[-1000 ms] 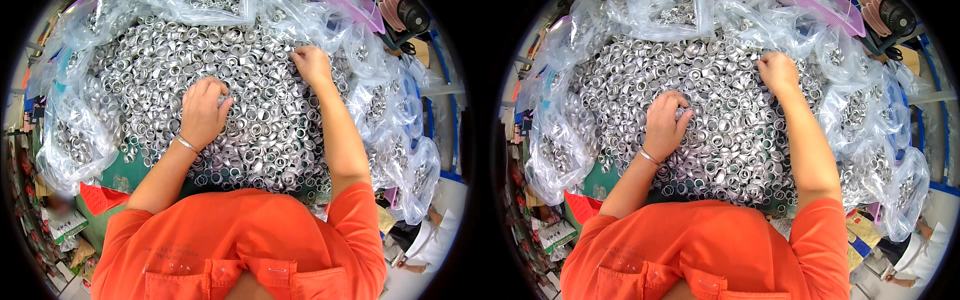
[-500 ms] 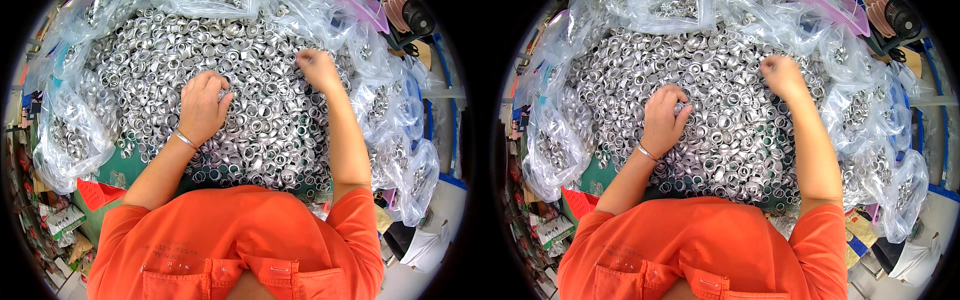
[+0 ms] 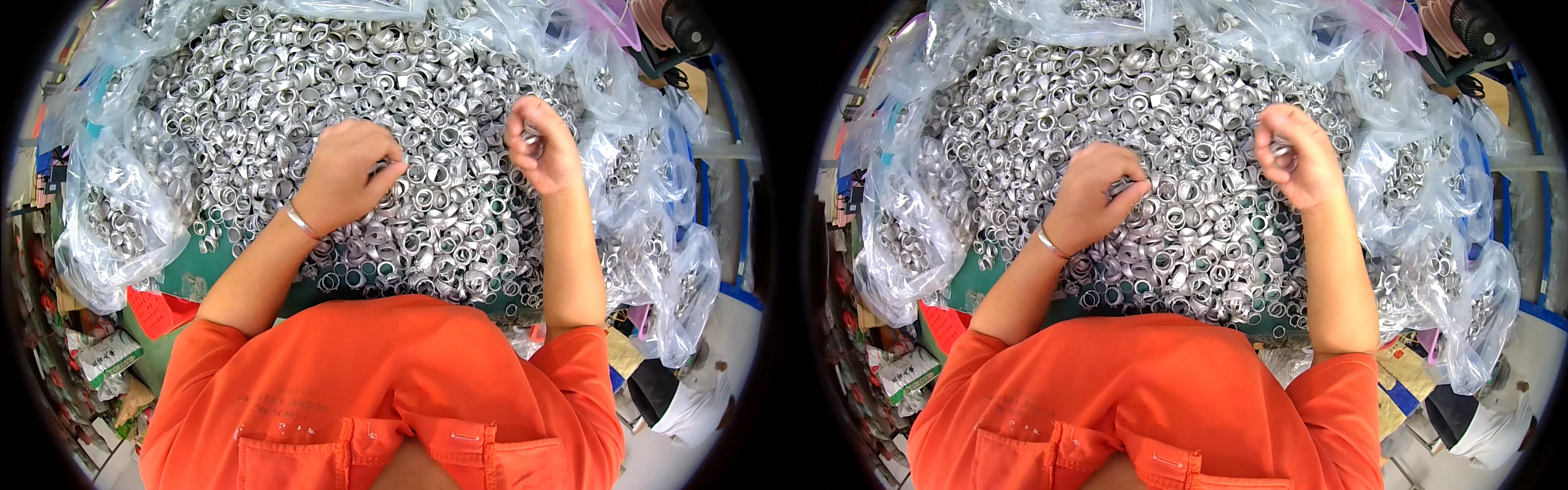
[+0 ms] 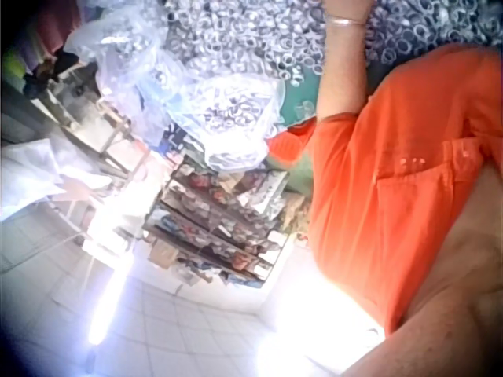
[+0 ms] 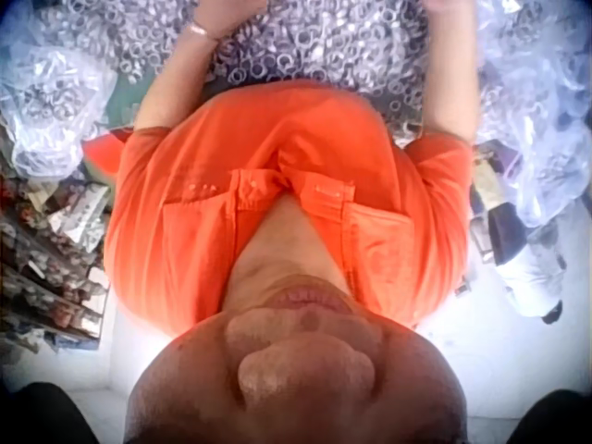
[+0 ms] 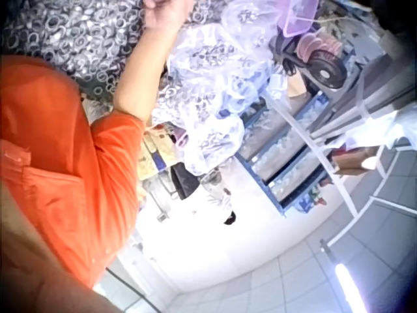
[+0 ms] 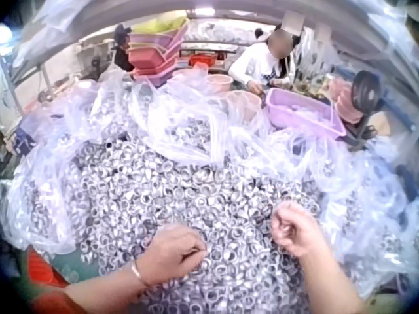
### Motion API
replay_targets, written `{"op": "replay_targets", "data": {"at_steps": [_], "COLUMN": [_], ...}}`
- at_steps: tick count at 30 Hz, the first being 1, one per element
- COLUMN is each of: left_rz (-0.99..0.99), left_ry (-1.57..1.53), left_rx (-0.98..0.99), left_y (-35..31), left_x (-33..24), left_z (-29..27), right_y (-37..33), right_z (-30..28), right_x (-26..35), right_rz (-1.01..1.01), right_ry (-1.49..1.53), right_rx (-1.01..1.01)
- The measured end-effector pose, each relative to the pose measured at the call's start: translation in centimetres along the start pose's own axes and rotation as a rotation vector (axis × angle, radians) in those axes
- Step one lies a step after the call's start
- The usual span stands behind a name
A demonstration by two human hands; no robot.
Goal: The person sorts through a large pile of small silver-colored circular metal components by hand, picking them up to look at them and then placing them into plastic bags on the table.
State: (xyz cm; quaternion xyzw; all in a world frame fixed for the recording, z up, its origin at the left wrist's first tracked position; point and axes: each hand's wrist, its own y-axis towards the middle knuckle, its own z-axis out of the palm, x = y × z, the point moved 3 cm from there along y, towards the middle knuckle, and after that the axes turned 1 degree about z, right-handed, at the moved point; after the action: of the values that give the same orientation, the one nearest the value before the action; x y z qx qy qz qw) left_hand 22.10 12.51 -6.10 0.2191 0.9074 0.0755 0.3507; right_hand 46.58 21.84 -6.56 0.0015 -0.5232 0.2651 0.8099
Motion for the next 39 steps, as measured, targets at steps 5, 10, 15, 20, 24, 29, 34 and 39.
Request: {"op": "replay_targets", "data": {"at_steps": [5, 10, 15, 20, 24, 29, 34, 39], "left_rz": [0.258, 0.177, 0.055, 0.08, 0.029, 0.011, 0.041, 0.037], "left_ry": [0.239, 0.317, 0.347, 0.416, 0.433, 0.426, 0.413, 0.415], "left_rx": [0.088, 0.199, -0.138, -0.236, -0.174, -0.162, -0.202, -0.216], "left_y": [1.5, 0.7, 0.3, 0.3, -0.3, -0.1, -0.1, -0.2], "left_x": [-2.7, -0.3, 2.4, 1.5, 0.6, 0.5, 0.7, 1.1], "left_z": [1.9, -0.6, -2.7, -1.7, -1.4, -1.3, -1.2, -1.2], "right_y": [-2.6, -3.4, -5.5, -7.8, -8.1, -9.3, -8.6, -7.7], "right_z": [5.6, 2.4, 0.1, -0.2, -1.5, -13.2, -24.5, -18.1], "right_x": [-2.6, -1.5, -1.7, -2.0, 4.1, 16.6, 19.3, 18.8], "right_rz": [-0.75, -0.575, -0.205, 0.106, -0.07, -0.692, -0.447, -0.533], "right_ry": [-1.41, -1.568, -0.974, 0.033, 0.057, 0.183, 0.034, -0.206], "right_rx": [0.118, 0.098, -0.204, -0.11, -0.299, -0.814, -1.263, -1.116]}}
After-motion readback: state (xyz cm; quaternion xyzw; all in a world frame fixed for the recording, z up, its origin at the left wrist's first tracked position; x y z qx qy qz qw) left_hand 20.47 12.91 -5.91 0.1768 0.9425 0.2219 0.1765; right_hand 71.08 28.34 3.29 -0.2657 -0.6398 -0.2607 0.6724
